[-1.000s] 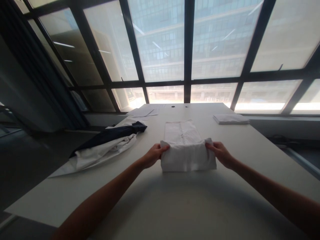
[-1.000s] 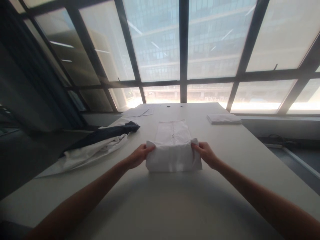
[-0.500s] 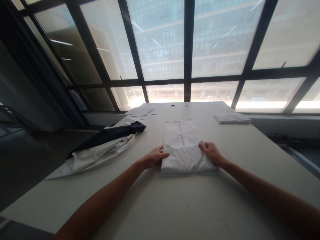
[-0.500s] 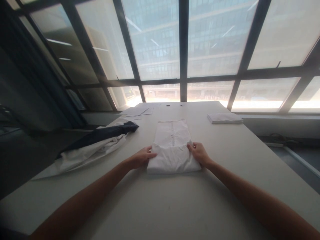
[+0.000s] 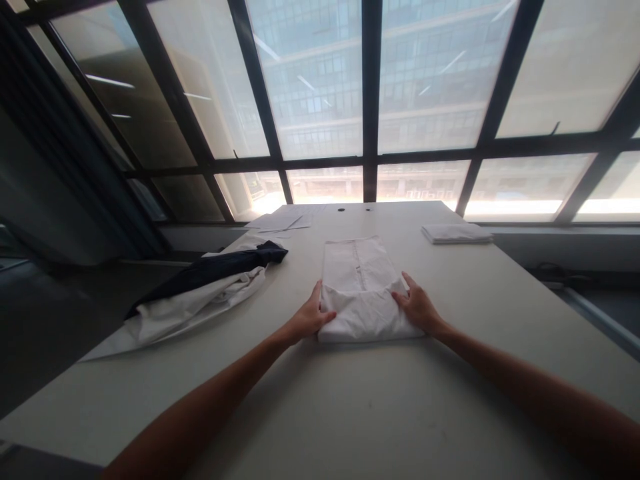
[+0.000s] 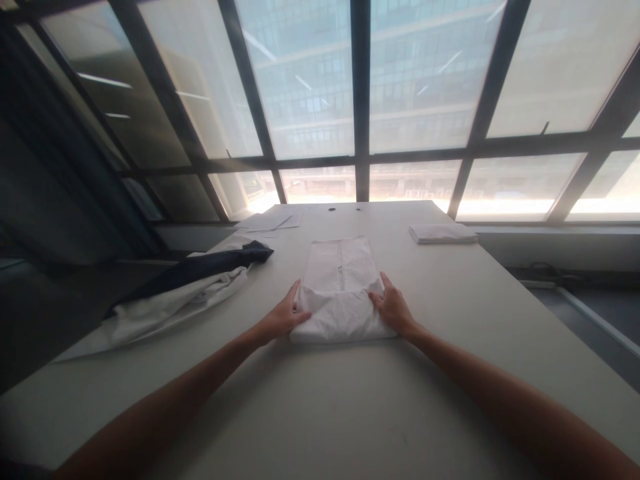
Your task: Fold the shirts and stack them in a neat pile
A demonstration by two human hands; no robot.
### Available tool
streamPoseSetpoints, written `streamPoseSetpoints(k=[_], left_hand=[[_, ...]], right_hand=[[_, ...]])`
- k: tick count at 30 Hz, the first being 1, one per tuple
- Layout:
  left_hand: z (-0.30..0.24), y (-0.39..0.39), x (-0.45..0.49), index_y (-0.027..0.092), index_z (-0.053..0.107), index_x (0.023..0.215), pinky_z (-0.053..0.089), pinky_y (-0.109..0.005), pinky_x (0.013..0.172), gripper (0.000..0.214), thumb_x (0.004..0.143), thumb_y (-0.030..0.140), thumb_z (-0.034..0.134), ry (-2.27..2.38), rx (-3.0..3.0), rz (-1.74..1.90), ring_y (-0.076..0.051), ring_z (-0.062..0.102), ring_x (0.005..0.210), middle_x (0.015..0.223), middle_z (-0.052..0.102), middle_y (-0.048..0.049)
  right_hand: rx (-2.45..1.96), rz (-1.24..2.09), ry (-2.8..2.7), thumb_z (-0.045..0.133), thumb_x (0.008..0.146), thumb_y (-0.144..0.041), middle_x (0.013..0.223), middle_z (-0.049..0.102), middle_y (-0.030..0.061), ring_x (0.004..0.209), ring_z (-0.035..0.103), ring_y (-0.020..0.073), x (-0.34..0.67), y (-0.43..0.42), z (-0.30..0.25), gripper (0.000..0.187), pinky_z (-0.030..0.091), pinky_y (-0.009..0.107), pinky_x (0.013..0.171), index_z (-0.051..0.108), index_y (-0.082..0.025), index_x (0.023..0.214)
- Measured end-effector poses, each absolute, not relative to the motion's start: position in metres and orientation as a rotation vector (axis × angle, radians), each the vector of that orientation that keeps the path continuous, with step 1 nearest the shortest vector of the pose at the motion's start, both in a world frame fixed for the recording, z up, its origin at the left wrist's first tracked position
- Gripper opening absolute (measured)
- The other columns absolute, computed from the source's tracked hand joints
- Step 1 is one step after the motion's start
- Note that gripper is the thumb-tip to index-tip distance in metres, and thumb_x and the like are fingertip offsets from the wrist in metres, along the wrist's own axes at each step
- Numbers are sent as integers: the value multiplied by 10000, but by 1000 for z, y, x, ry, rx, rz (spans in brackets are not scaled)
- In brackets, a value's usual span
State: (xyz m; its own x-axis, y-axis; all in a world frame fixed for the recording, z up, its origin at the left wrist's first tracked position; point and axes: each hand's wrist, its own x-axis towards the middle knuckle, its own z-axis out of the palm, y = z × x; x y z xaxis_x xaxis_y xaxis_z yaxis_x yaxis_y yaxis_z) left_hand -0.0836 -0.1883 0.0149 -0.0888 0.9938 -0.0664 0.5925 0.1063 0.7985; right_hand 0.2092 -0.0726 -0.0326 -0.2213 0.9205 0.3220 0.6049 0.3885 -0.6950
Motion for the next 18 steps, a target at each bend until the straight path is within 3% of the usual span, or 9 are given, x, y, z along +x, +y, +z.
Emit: streamPoseSetpoints(k=[2,5,7,10,14,18], left_hand=[[14,-188,-85,124,-14,1618,502,-366,893,1057,864,365,686,1849,1690,664,-249,663,916,1028,673,-94],[14,-188,-85,116,199,1600,447,-429,1001,915,864,368,682,2042,1954,534,-316,603,1110,1182,623,-159],[15,-187,-81,134,371,1538,387,-464,1077,743,884,338,658,2140,2120,559,-348,517,1252,1338,542,-189],[15,-184,-65,180,473,1479,296,-465,1166,530,971,319,531,2003,2341,621,-328,414,1388,1500,449,-161],[0,-180,-34,195,338,1565,129,-483,1238,549,1040,346,399,1621,2586,537,-283,230,1518,1624,324,-118],[-21,-180,-22,166,192,1612,96,-506,1236,607,1070,401,326,1527,2621,472,-277,161,1540,1653,236,-137]], right_hand=[[-1424,464,-2023,566,941,-402,1209,699,204,1052,682,310,209,-77,-30,723,516,407,892,329,-106,1557],[-1534,227,-2149,504,984,-389,1182,691,219,1068,665,345,208,-88,-21,699,512,449,890,280,-94,1577],[-1462,51,-2190,447,1004,-354,1286,630,235,1184,595,360,205,-96,-13,641,478,480,967,304,-81,1566],[-1215,-58,-2243,366,1021,-328,1458,508,217,1378,417,363,193,-109,-7,580,362,523,1115,346,-114,1560],[-914,61,-2453,308,1019,-280,1579,402,154,1491,283,301,170,-124,-14,572,254,521,1200,334,-150,1575],[-898,175,-2614,322,1018,-314,1608,338,168,1513,250,249,161,-126,-28,602,221,474,1222,306,-87,1575]])
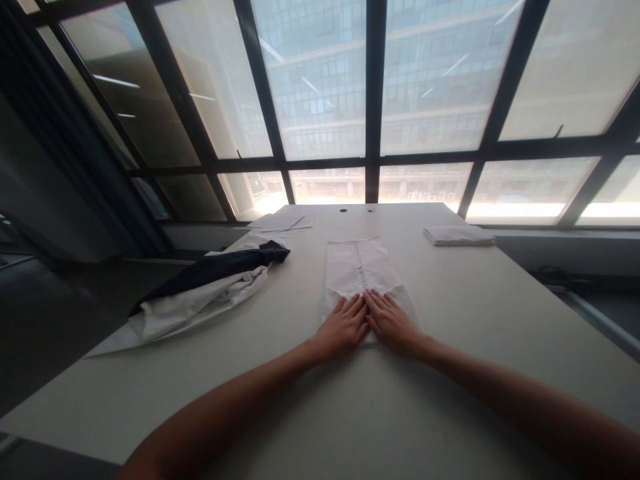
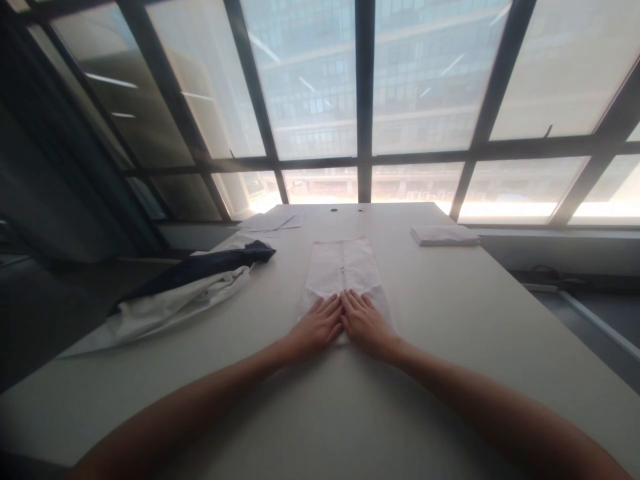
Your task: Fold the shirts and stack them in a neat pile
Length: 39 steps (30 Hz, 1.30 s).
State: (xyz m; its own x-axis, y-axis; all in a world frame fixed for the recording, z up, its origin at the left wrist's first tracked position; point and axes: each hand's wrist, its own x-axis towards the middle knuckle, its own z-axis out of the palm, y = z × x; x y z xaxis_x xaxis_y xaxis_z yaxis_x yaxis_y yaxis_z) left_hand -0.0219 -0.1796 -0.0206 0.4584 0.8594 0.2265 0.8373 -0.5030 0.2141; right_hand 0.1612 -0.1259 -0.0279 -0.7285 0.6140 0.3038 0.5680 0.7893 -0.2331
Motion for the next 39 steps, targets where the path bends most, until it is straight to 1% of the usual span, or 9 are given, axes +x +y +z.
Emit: streamPoseSetpoints(k=[8,13,17,20,23,27,30,35,39], left_hand=[[-26,-183,-27,123,258,1592,19,-448,1244,656,1053,491,314,1627,2495,432,-268,107,1550,1659,198,-148],[-23,-173,-34,96,270,1579,1,-456,1237,727,1021,557,336,1767,2352,386,-273,83,1553,1660,169,-173],[-23,-151,-64,105,262,1576,20,-526,1222,707,1017,532,329,1933,2143,382,-307,95,1548,1660,160,-182],[-24,-138,-91,115,287,1561,24,-548,1215,663,1023,499,331,1980,2039,445,-311,152,1539,1646,213,-191],[-23,-133,-108,115,344,1534,56,-501,1224,618,1035,477,308,2052,1968,585,-286,208,1529,1615,302,-204],[-12,-140,-103,128,418,1510,72,-432,1240,569,1037,428,319,1978,2018,863,-239,248,1519,1594,374,-157],[-4,-151,-84,168,455,1502,86,-424,1246,532,1031,397,364,1740,2240,822,-222,254,1517,1585,404,-104],[-6,-167,-61,246,347,1571,38,-465,1242,606,1021,487,429,1464,2477,437,-257,142,1546,1653,234,-59],[-7,-171,-59,266,260,1600,8,-481,1235,627,1037,506,391,1471,2501,347,-261,105,1550,1670,162,-56]], right_hand=[[-998,241,-2708,252,1034,-553,1639,251,144,1532,178,251,178,-91,-31,716,142,479,1236,299,-90,1578],[-1210,265,-2638,229,1031,-553,1653,217,137,1537,154,264,193,-61,-35,703,149,529,1222,277,-130,1590],[-1343,274,-2586,222,1031,-538,1652,226,141,1533,168,278,205,-47,-35,677,160,545,1214,309,-153,1582],[-1418,255,-2527,246,1033,-492,1634,266,175,1524,200,297,210,-42,-38,664,165,545,1212,324,-110,1570],[-1435,264,-2385,266,1031,-444,1610,320,192,1511,247,300,213,-37,-41,631,197,534,1208,370,-92,1545],[-1259,296,-2162,294,1022,-381,1565,425,155,1481,331,256,213,-36,-40,561,263,477,1206,486,-129,1484],[-994,315,-2171,355,1011,-375,1528,482,134,1468,359,237,209,-45,-31,523,280,468,1208,545,-154,1446],[-612,351,-2577,448,1002,-364,1595,387,57,1511,256,237,200,-70,-20,515,220,505,1228,473,-262,1506],[-622,338,-2731,406,1029,-420,1629,304,61,1529,186,237,198,-80,-20,553,173,498,1238,377,-259,1557]])
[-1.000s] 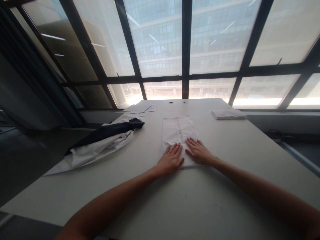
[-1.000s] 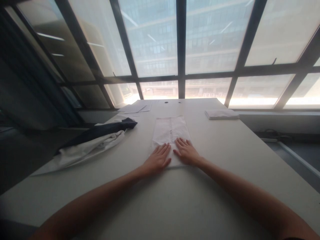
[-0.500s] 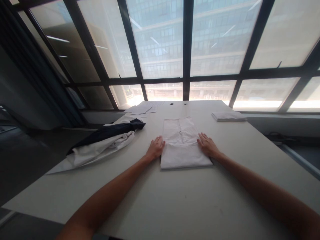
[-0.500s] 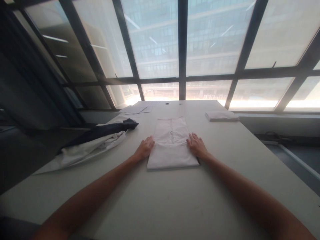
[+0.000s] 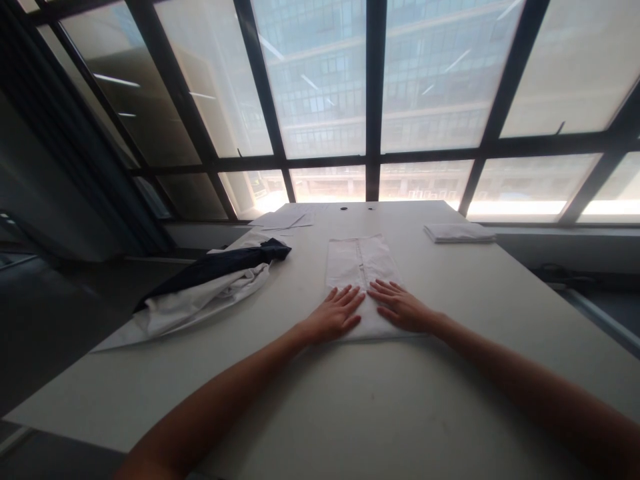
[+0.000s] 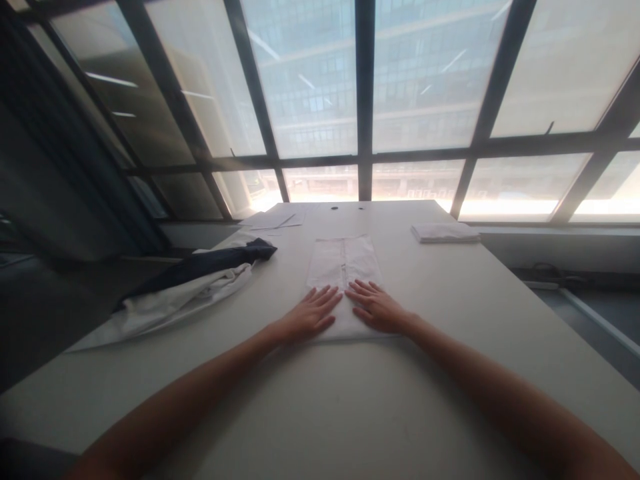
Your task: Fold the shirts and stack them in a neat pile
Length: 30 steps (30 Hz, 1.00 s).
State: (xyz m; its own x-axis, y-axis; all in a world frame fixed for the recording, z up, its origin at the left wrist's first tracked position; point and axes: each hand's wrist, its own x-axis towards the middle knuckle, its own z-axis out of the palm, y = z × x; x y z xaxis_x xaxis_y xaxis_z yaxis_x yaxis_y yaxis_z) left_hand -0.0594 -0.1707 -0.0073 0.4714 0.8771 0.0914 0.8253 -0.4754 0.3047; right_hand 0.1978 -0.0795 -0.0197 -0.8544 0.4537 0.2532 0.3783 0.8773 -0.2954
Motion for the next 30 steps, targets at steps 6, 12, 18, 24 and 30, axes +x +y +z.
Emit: streamPoseSetpoints(k=[6,12,18,24,30], left_hand=[[-2,-193,-55,253,192,1618,-4,-495,1232,644,1050,523,332,1432,2562,271,-281,54,1553,1677,125,-83],[3,-242,-40,288,157,1624,10,-520,1235,651,1048,534,336,1369,2575,262,-308,68,1550,1678,143,-71],[13,-258,-38,309,184,1617,57,-555,1230,671,1031,556,396,1314,2551,247,-335,106,1542,1667,190,-84],[29,-193,-66,293,255,1603,112,-469,1243,655,1030,571,406,1187,2445,224,-291,157,1538,1653,238,-62],[10,-115,-82,221,248,1606,71,-446,1244,657,1049,558,339,1151,2523,71,-269,84,1550,1671,153,-69]], right_hand=[[-694,320,-2763,362,1043,-452,1642,261,67,1534,161,239,204,-106,-18,575,138,502,1243,307,-265,1585],[-749,336,-2762,391,1034,-449,1654,227,54,1537,153,254,220,-160,-21,610,130,511,1244,243,-289,1603],[-765,402,-2746,420,1026,-438,1653,234,52,1535,164,262,228,-182,-21,609,136,514,1245,264,-300,1598],[-644,598,-2780,339,1053,-467,1611,350,80,1517,237,233,219,-139,1,550,174,471,1244,387,-253,1557],[-581,632,-2882,341,1040,-529,1643,254,104,1531,177,259,202,-64,-7,619,116,510,1236,314,-235,1585]])
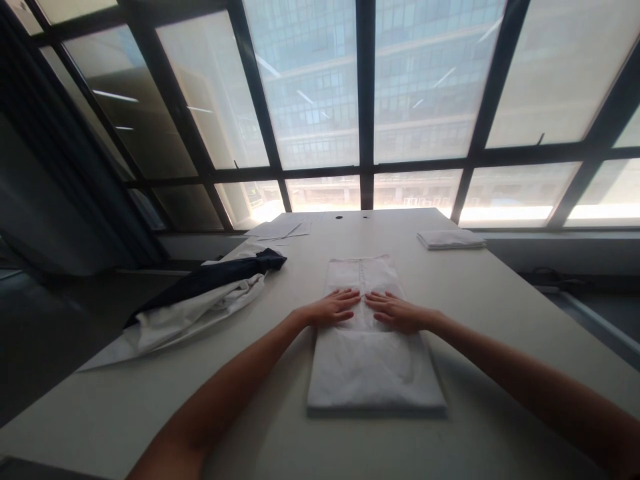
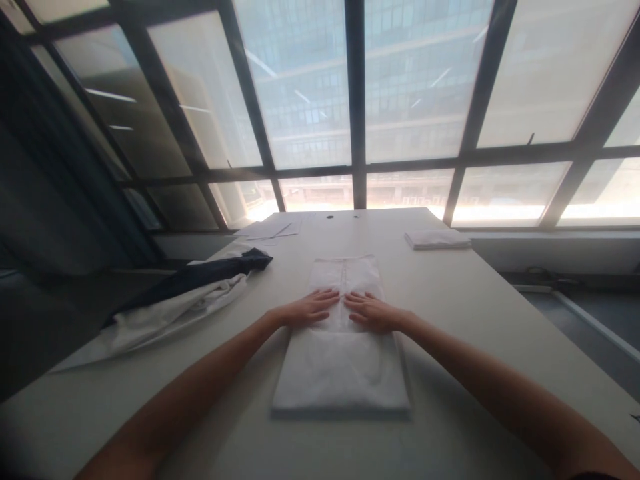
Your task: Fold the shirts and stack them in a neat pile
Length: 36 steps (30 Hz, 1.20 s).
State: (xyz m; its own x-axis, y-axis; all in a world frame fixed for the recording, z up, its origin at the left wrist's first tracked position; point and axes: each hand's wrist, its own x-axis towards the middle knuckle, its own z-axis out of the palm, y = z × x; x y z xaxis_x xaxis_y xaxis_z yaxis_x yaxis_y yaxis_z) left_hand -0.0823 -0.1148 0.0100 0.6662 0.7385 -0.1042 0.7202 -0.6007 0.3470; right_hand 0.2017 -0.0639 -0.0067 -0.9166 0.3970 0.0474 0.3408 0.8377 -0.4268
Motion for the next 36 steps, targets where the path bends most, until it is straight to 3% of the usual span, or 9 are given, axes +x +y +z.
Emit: streamPoseSetpoints(k=[5,15,20,29,36], left_hand=[[-5,-81,-83,238,240,1609,70,-468,1237,651,1049,555,336,1263,2595,117,-279,113,1547,1664,190,-83],[-17,-15,-93,244,272,1596,123,-478,1223,633,1048,560,274,1500,2535,112,-270,137,1545,1668,200,-70],[-22,-7,-92,251,279,1593,121,-475,1226,629,1047,563,256,1604,2525,153,-258,160,1541,1669,203,-59],[-21,-33,-84,227,223,1611,105,-481,1231,650,1054,563,206,1642,2537,104,-261,125,1547,1678,166,-59],[-20,-100,-73,242,186,1619,92,-508,1229,685,1044,614,174,1604,2541,117,-283,102,1549,1682,141,-59]], right_hand=[[-654,419,-2864,330,1036,-528,1637,278,109,1529,191,252,190,-23,-24,635,112,501,1233,297,-223,1592],[-863,182,-2833,353,1030,-466,1568,423,139,1478,335,266,175,51,-26,558,209,518,1205,474,-192,1501],[-1074,164,-2766,371,1022,-439,1604,353,144,1492,305,274,175,74,-31,564,242,507,1198,450,-178,1515],[-1089,142,-2763,326,1034,-420,1626,308,121,1504,270,283,182,53,-33,574,228,499,1208,402,-173,1546],[-1034,193,-2651,401,1012,-370,1589,390,121,1483,324,272,200,-13,-45,518,251,497,1201,486,-201,1494]])
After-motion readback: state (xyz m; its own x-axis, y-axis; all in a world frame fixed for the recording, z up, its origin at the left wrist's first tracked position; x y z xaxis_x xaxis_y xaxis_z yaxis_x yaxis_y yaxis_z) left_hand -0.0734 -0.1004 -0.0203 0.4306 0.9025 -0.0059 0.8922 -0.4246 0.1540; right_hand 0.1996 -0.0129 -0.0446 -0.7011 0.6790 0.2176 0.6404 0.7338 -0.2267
